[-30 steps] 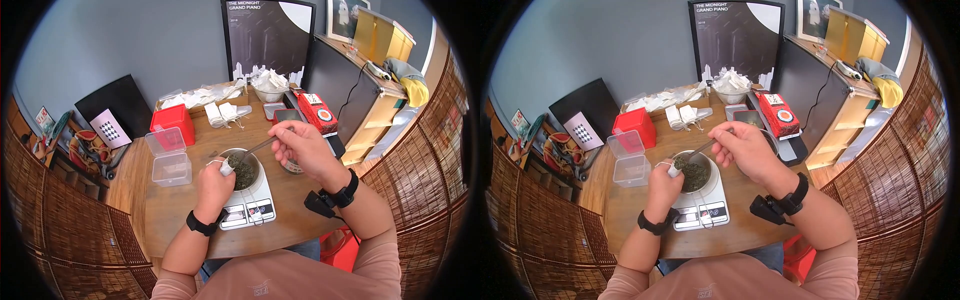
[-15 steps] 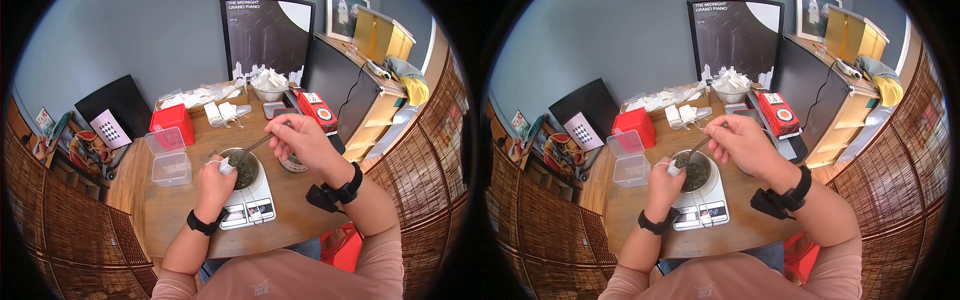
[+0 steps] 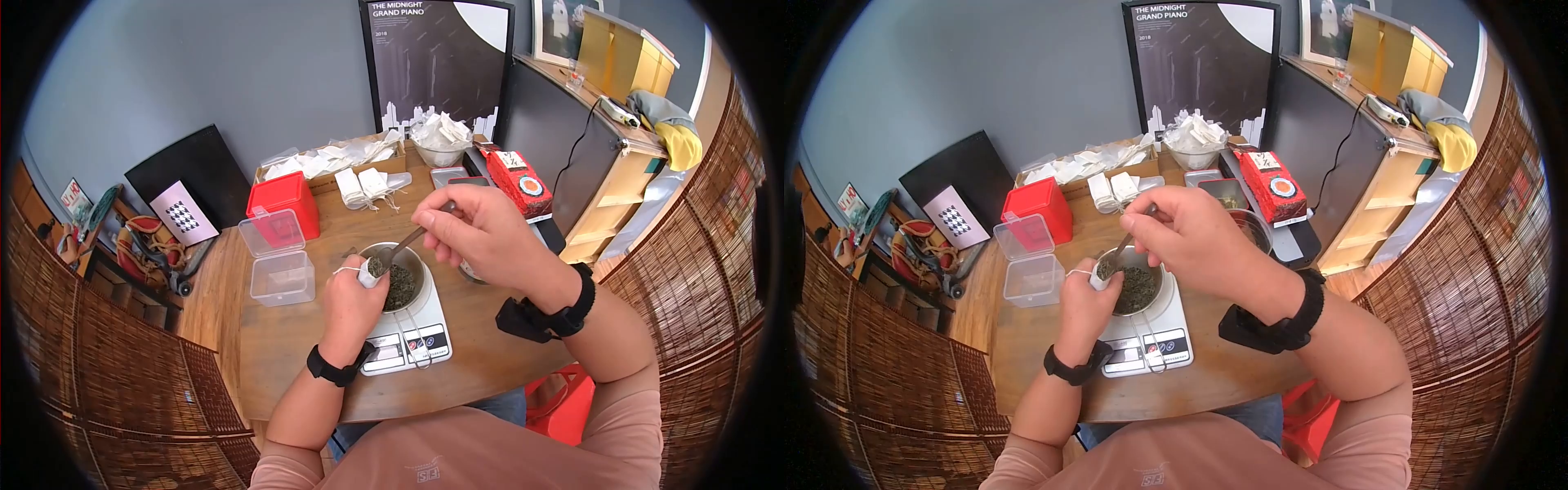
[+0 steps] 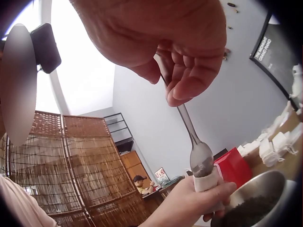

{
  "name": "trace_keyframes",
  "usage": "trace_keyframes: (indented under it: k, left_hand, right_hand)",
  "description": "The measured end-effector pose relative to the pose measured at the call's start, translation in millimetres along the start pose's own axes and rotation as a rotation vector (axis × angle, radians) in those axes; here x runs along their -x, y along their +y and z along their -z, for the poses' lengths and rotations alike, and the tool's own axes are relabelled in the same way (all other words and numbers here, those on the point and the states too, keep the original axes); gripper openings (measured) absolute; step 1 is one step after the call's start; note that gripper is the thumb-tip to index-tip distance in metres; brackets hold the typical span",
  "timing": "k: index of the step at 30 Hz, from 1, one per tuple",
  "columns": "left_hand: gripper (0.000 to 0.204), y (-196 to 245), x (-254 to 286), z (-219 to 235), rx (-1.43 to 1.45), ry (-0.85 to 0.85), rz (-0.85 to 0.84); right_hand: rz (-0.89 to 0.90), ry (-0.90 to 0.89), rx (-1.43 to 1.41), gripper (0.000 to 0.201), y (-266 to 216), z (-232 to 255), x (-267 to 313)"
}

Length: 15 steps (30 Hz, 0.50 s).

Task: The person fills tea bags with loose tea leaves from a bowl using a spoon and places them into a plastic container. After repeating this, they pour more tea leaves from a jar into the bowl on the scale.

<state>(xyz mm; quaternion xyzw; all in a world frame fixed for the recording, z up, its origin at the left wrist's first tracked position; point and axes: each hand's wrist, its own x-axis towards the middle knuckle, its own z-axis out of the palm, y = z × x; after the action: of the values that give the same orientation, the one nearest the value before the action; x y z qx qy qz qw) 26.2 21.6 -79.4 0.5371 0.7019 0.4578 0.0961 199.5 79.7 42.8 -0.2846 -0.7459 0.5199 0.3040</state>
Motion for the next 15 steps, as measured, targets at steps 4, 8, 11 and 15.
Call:
trace_keyframes:
  k: [4,8,11,15]
  left_hand:
    - [0.020,0,0,-2,0.040,0.013,-0.006]
    - [0.020,0,-1,-2,0.033,0.027,-0.015]
    - [0.023,-1,-1,-1,0.064,0.016,0.024]
    - [0.024,-1,-1,0,0.062,-0.004,0.032]
  right_hand:
    - [0.063,-0.005,0.051,0.016,-1,-4,2]
    - [0.100,0.005,0.111,0.014,-2,-7,3]
    - [0.158,-0.002,0.133,0.013,-4,-8,5]
    - [0.236,-0.032,0.250,0.011,-7,-14,9]
